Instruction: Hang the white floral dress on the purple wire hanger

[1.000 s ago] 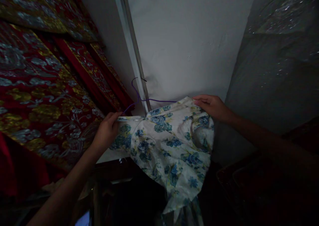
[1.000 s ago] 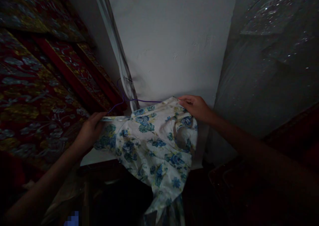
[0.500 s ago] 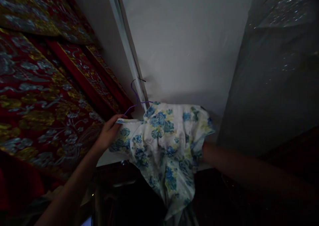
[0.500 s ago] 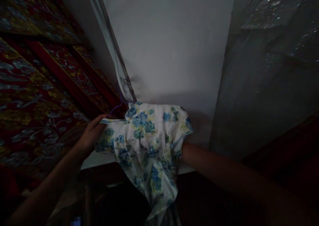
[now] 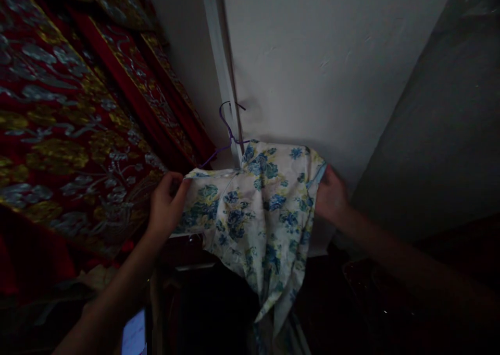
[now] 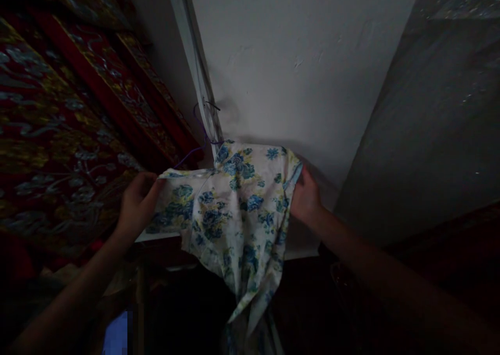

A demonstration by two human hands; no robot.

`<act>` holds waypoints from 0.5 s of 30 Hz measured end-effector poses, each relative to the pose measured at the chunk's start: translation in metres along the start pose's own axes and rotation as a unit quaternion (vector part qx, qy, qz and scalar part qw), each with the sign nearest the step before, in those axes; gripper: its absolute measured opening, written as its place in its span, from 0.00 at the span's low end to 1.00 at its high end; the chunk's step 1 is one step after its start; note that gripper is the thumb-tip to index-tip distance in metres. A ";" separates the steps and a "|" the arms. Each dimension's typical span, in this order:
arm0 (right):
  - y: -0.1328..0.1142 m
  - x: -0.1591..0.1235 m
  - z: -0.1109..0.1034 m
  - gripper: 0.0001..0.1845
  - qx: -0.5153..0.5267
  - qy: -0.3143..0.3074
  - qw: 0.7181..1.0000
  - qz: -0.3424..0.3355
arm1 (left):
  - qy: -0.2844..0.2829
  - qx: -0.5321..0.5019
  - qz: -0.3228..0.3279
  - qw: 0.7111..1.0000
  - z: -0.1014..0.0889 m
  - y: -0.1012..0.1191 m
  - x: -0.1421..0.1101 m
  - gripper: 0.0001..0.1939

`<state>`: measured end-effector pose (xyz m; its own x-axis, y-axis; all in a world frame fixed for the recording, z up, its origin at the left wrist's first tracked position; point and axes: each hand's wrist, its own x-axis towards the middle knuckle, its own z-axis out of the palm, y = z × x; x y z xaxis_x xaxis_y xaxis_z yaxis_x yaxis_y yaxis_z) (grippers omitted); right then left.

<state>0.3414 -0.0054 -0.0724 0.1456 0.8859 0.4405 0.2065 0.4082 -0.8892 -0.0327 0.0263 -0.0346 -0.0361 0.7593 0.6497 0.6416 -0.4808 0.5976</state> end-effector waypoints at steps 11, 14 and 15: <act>-0.071 0.044 -0.012 0.30 0.129 -0.029 0.990 0.059 | -0.031 -0.061 0.066 0.995 0.006 0.060 0.027 0.20; -0.090 0.047 -0.009 0.30 0.140 -0.028 0.989 0.026 | -0.034 -0.005 0.081 0.996 0.011 0.064 0.031 0.18; -0.096 0.046 -0.008 0.30 0.140 -0.027 0.990 0.017 | -0.036 0.010 0.085 0.996 0.013 0.063 0.032 0.17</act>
<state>0.3363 -0.0055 0.0338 0.0951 0.9077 0.4088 -0.0754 0.4160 -0.9062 0.0165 0.0256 0.0183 0.1285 0.6972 0.7053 0.6483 -0.5972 0.4723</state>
